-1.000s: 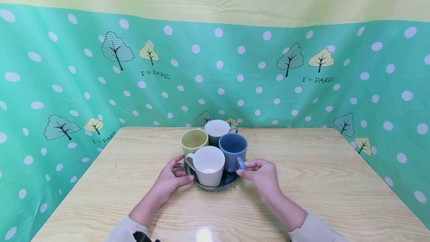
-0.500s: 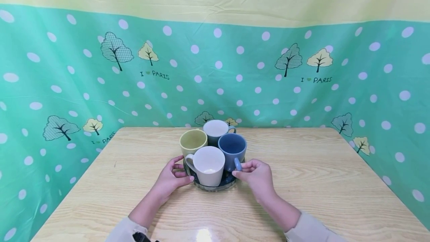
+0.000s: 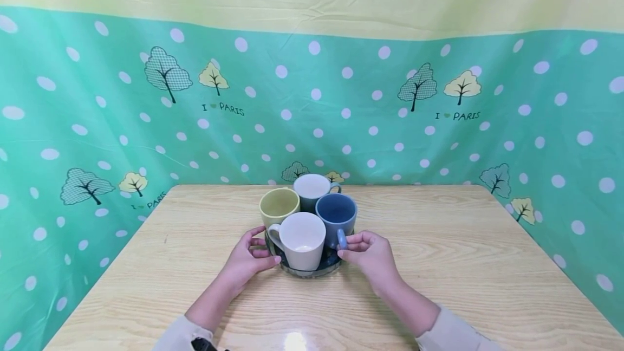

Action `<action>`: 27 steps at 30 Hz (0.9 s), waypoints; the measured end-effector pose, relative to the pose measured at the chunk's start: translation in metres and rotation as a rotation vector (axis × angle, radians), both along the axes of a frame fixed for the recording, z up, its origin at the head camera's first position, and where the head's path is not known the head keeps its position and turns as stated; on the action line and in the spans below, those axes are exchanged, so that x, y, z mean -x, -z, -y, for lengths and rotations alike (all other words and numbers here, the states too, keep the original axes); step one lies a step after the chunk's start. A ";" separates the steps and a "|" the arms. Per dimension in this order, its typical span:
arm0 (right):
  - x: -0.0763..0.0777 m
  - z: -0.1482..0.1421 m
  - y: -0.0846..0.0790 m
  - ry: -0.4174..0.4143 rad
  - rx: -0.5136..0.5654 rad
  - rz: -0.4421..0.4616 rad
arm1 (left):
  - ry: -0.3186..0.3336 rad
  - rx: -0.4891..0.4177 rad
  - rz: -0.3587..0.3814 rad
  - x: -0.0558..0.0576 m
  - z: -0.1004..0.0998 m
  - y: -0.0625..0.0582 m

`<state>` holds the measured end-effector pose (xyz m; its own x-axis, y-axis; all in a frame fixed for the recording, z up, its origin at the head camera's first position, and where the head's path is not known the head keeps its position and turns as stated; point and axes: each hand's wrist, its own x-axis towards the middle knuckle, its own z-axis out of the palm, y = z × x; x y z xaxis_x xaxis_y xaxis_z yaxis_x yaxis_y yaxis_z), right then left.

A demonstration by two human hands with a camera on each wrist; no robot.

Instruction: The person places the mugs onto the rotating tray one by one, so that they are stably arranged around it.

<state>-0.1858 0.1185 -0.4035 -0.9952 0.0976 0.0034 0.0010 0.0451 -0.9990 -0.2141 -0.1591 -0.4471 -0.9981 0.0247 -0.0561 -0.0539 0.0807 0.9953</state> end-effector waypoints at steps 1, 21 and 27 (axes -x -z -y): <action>0.000 -0.001 0.000 -0.012 0.004 0.001 | -0.001 0.003 0.000 0.000 0.000 0.000; 0.005 0.004 0.004 -0.119 -0.021 -0.011 | -0.001 0.039 -0.005 0.001 0.003 0.002; 0.004 0.002 0.003 -0.142 -0.025 -0.012 | -0.003 0.055 -0.007 0.001 0.002 0.002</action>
